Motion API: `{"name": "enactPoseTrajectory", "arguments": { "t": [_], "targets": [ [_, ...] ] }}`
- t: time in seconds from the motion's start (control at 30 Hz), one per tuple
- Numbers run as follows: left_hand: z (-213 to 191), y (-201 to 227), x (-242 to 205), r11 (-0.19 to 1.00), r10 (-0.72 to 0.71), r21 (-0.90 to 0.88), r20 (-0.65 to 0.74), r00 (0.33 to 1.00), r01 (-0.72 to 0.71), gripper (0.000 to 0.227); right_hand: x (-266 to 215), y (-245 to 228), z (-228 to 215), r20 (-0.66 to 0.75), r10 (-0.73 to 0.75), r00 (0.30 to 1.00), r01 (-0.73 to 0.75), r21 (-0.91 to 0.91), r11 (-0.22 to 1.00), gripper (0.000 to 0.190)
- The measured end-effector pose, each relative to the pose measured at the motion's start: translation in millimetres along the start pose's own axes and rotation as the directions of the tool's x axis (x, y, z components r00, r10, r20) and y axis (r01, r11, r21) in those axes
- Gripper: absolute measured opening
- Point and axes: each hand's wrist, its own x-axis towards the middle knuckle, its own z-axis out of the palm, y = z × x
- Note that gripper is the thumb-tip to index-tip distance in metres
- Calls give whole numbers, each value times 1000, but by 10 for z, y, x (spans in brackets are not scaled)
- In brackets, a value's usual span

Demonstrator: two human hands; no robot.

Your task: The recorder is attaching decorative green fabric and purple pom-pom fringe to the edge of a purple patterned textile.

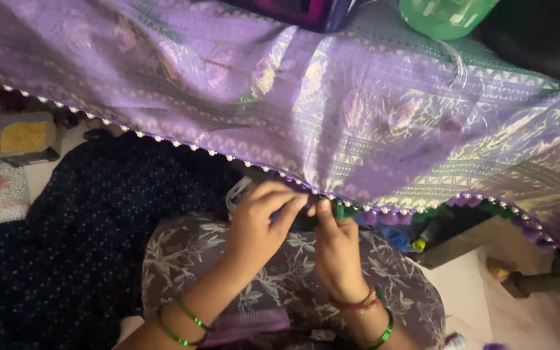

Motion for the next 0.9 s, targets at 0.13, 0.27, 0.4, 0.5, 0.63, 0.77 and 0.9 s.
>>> {"name": "enactPoseTrajectory", "arguments": {
  "t": [0.13,0.27,0.4,0.5,0.63,0.77,0.9],
  "targets": [
    [102,5,131,806,-396,-286,393,830,519,22,-109,64,54,104,-33,994,6,249,969,30],
    [102,-36,136,399,-527,-347,671,522,849,26,-180,-49,-51,253,-73,965,-16,334,942,31],
    [224,-196,34,457,-463,-455,613,641,764,26,-195,21,-431,218,-92,972,124,-138,983,25],
    [264,-224,75,553,-453,-462,532,716,694,24,-377,-602,-524,120,-335,935,333,-629,703,14],
    [270,-243,133,594,-533,-376,479,698,711,22,-415,-1722,-472,-70,-859,507,607,-679,413,9],
    [253,-204,141,551,-558,-426,452,696,718,22,-104,-2146,-572,274,-894,354,407,-906,-117,8],
    [187,-26,163,664,-559,-312,397,728,680,23,-103,-1937,-565,408,-810,421,427,-877,-220,8]
  ]
}}
